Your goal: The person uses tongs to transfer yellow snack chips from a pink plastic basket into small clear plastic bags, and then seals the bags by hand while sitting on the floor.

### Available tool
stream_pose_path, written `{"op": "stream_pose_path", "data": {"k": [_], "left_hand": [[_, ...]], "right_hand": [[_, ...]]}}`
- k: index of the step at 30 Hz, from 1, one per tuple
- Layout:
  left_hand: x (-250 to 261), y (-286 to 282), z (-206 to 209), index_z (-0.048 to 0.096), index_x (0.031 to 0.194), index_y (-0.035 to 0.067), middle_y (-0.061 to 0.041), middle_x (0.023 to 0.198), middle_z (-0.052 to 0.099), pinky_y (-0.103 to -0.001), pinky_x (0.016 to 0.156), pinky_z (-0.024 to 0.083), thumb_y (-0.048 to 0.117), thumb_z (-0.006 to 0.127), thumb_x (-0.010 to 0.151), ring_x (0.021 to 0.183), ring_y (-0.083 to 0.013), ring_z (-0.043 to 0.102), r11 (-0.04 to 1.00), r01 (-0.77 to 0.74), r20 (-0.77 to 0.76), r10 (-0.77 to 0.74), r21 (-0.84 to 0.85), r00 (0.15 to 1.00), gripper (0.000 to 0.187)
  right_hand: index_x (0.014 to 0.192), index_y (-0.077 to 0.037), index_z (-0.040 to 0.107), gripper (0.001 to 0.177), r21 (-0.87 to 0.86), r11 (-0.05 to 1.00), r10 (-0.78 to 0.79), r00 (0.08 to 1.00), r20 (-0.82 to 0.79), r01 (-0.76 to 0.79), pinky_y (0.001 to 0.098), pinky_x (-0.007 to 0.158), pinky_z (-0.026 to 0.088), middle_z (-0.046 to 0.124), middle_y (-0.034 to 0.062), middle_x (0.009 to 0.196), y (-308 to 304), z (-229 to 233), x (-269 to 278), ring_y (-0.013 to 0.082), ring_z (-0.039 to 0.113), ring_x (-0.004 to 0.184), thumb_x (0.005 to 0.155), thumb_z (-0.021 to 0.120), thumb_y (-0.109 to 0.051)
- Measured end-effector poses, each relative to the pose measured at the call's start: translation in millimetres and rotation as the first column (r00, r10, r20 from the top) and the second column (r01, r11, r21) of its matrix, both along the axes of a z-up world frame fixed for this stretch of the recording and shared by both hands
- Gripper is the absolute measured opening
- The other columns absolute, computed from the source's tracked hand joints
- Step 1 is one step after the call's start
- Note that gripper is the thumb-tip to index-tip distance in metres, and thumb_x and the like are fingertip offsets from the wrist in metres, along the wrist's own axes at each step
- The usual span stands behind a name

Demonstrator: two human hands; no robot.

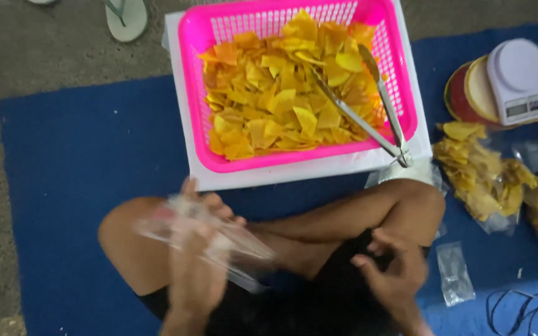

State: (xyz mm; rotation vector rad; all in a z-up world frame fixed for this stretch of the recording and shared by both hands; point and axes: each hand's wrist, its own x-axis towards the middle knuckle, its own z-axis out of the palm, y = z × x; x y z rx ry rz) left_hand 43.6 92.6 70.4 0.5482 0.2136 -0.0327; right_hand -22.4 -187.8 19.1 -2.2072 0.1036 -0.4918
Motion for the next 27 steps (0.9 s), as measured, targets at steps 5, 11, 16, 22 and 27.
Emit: {"op": "stream_pose_path", "data": {"k": [5,11,16,22,27], "left_hand": [[76,31,41,0.032,0.136,0.014,-0.015,0.124,0.047,-0.036,0.086,0.044,0.009,0.060,0.079,0.106,-0.0222,0.050,0.959,-0.070,0.063,0.090,-0.275,0.994,0.063],[126,29,47,0.042,0.116,0.012,-0.008,0.104,0.054,-0.029,0.081,0.048,0.021,0.067,0.076,0.094,-0.0155,0.056,0.926,-0.182,-0.034,0.181,-0.330,0.983,0.048],[142,35,21,0.056,0.092,0.004,-0.011,0.088,0.062,-0.028,0.073,0.052,0.019,0.064,0.083,0.078,-0.0167,0.061,0.882,-0.206,-0.057,0.201,-0.424,0.978,0.019],[144,37,16,0.049,0.101,0.007,-0.009,0.093,0.060,-0.027,0.074,0.050,0.023,0.066,0.079,0.080,-0.0155,0.059,0.867,-0.212,-0.075,0.199,-0.451,0.977,0.032],[146,39,13,0.052,0.099,0.007,-0.009,0.093,0.061,-0.024,0.072,0.049,0.021,0.065,0.080,0.082,-0.0146,0.059,0.849,-0.174,-0.058,0.168,-0.500,0.984,0.026]], "right_hand": [[0.108,0.005,0.055,0.042,-0.278,0.959,-0.018,0.989,0.149,0.059,0.0354,0.080,0.045,0.056,0.0195,0.104,-7,67,72,0.0285,0.056,0.089,0.072,0.076,-0.002],[0.110,0.006,0.064,0.042,-0.530,0.847,0.055,0.998,0.005,-0.044,0.0350,0.068,0.044,0.058,0.0184,0.094,5,117,146,0.0268,0.055,0.079,0.079,0.075,-0.020],[0.108,0.003,0.066,0.057,-0.718,0.683,0.013,0.985,-0.172,-0.134,0.0377,0.057,0.047,0.063,0.0178,0.081,13,109,165,0.0308,0.059,0.066,0.077,0.070,-0.044],[0.105,0.003,0.064,0.048,-0.723,0.678,-0.077,0.965,-0.251,-0.133,0.0389,0.055,0.044,0.059,0.0168,0.080,16,103,165,0.0303,0.057,0.064,0.085,0.065,-0.040],[0.115,0.006,0.063,0.033,-0.757,0.652,0.035,0.999,-0.023,-0.040,0.0363,0.059,0.043,0.057,0.0170,0.090,11,112,162,0.0276,0.055,0.069,0.091,0.068,-0.015]]}}
